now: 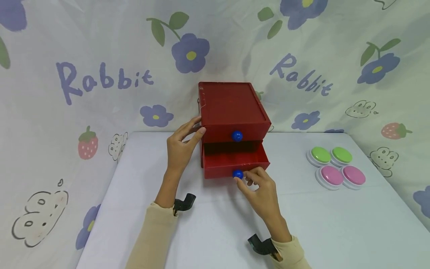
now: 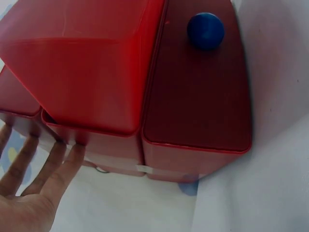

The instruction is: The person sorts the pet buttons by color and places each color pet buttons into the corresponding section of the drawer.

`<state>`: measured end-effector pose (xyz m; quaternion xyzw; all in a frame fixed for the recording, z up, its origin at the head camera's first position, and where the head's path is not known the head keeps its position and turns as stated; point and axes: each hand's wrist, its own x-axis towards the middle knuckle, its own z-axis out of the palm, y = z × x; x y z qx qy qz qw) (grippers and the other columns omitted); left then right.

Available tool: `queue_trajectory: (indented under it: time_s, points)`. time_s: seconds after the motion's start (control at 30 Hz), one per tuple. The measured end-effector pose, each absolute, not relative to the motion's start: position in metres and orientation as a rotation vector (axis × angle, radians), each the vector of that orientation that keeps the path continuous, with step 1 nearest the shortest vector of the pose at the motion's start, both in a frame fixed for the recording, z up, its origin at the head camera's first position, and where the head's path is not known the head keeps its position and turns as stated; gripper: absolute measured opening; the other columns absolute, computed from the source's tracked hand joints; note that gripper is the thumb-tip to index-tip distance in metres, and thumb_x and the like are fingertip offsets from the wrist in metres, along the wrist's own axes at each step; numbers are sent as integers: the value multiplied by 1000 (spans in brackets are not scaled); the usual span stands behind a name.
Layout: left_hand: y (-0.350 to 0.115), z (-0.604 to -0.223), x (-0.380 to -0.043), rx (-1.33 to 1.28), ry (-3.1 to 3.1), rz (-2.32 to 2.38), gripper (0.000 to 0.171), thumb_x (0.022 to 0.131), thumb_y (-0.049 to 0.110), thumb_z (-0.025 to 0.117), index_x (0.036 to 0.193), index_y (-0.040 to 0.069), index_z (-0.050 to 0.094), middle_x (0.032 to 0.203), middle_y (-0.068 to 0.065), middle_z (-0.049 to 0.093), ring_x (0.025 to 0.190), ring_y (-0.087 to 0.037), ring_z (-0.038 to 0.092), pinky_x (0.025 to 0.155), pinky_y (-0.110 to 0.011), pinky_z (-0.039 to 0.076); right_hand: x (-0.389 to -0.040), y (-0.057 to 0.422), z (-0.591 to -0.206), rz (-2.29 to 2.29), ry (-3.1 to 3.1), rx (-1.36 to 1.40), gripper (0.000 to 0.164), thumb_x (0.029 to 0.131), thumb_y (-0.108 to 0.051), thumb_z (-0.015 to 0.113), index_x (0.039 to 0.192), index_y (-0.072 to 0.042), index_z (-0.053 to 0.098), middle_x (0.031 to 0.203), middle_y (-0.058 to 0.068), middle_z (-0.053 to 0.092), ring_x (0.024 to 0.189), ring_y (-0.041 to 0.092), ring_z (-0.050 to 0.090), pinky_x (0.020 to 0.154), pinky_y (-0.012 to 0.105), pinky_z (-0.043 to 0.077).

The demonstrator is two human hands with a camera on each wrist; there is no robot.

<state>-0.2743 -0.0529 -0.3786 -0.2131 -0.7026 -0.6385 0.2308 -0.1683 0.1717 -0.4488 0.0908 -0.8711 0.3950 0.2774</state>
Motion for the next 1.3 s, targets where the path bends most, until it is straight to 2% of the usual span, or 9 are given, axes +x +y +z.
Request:
queue_trajectory:
  time_s: [0.17,0.4,0.77,1.03,1.3]
  points:
    - [-53,-380,-274,-585,-1926,-1765,40,92,5,72,132,3,66,127,-12,67,109,-28,67,78,-22,58,-163,173,-453,1063,-2319,266,19,79,-17,87,91,-5,77,86,2,58,76,11,56,59,22,49]
    - [-54,-381,-275,-582,-1934,-1772,40,93,6,72,132,4,66,126,-12,68,109,-25,67,78,-24,59,-152,174,-459,1100,-2223,335,18,75,-3,87,89,-6,76,85,0,58,75,14,56,65,16,47]
    - [-54,-382,-273,-562,-1945,-1776,39,93,6,71,132,4,66,127,-11,67,108,-22,67,77,-21,58,-142,175,-461,1114,-2213,347,16,77,-5,86,89,-9,77,85,0,58,75,14,57,65,16,46]
    - [-52,-380,-275,-592,-1923,-1779,39,93,5,71,131,3,66,127,-12,67,108,-29,67,77,-22,58,-131,175,-460,1072,-2198,355,21,74,-5,88,91,-10,78,86,-1,58,75,14,57,64,16,46]
    - [-52,-381,-275,-573,-1924,-1772,39,93,6,72,131,4,66,126,-11,68,108,-27,68,77,-22,58,-126,175,-462,1107,-2207,354,22,74,-4,87,93,-9,78,86,2,58,76,15,57,65,17,48]
